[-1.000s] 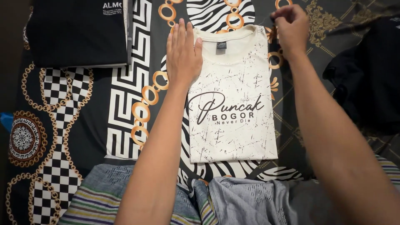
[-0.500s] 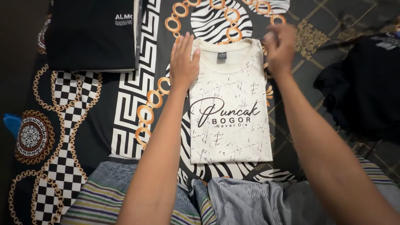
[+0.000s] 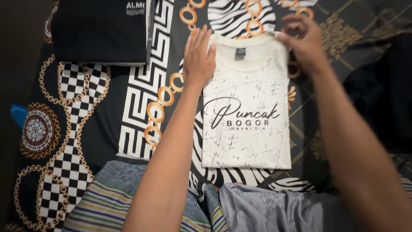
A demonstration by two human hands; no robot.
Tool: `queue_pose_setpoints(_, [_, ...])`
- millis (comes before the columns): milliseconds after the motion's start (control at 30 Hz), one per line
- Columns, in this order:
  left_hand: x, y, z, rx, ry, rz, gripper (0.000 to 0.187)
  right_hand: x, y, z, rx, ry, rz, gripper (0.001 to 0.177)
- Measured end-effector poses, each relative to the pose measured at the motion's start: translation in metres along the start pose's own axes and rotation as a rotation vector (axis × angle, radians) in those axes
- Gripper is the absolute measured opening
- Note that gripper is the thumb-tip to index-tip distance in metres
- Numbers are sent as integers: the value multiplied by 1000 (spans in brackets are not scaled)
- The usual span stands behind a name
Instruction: Fold t-shirts on a bed and stack them.
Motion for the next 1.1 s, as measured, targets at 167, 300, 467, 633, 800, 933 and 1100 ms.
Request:
queue_pose_setpoints(167, [3, -3, 1, -10, -14, -7, 45, -13, 3, -8, -63, -188, 90, 45])
queue_pose_setpoints(300, [0, 1, 0, -28, 2, -1, 46, -9, 22, -11, 711, -202, -23, 46])
queue_pose_setpoints(467, [-1, 9, 13, 211, 159, -36, 51, 40, 9, 90, 763, 310, -337, 46])
queue_pose_setpoints(633, [46, 11, 6, 295, 284, 79, 52, 100, -1, 71, 506, 125, -336, 38])
queue_pose_setpoints(800, [117, 28, -49, -355, -135, 30, 63, 143, -21, 69, 913, -157, -150, 64])
queue_pose_setpoints(933, [159, 75, -90, -410, -104, -61, 62, 173, -5, 21, 896, -231, -199, 71])
queue_pose_setpoints(1100, [189, 73, -77, -433, -26, 56, 61, 219, -12, 41, 832, -31, -251, 62])
Point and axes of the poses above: each hand's wrist, its own x-axis away from the middle knuckle, its own y-axis out of the back of the hand, z = x × y, the point moved 7 cm from there along -x, towards the middle knuckle, and after that the axes turned 1 degree about -x, right-handed, at the moved point
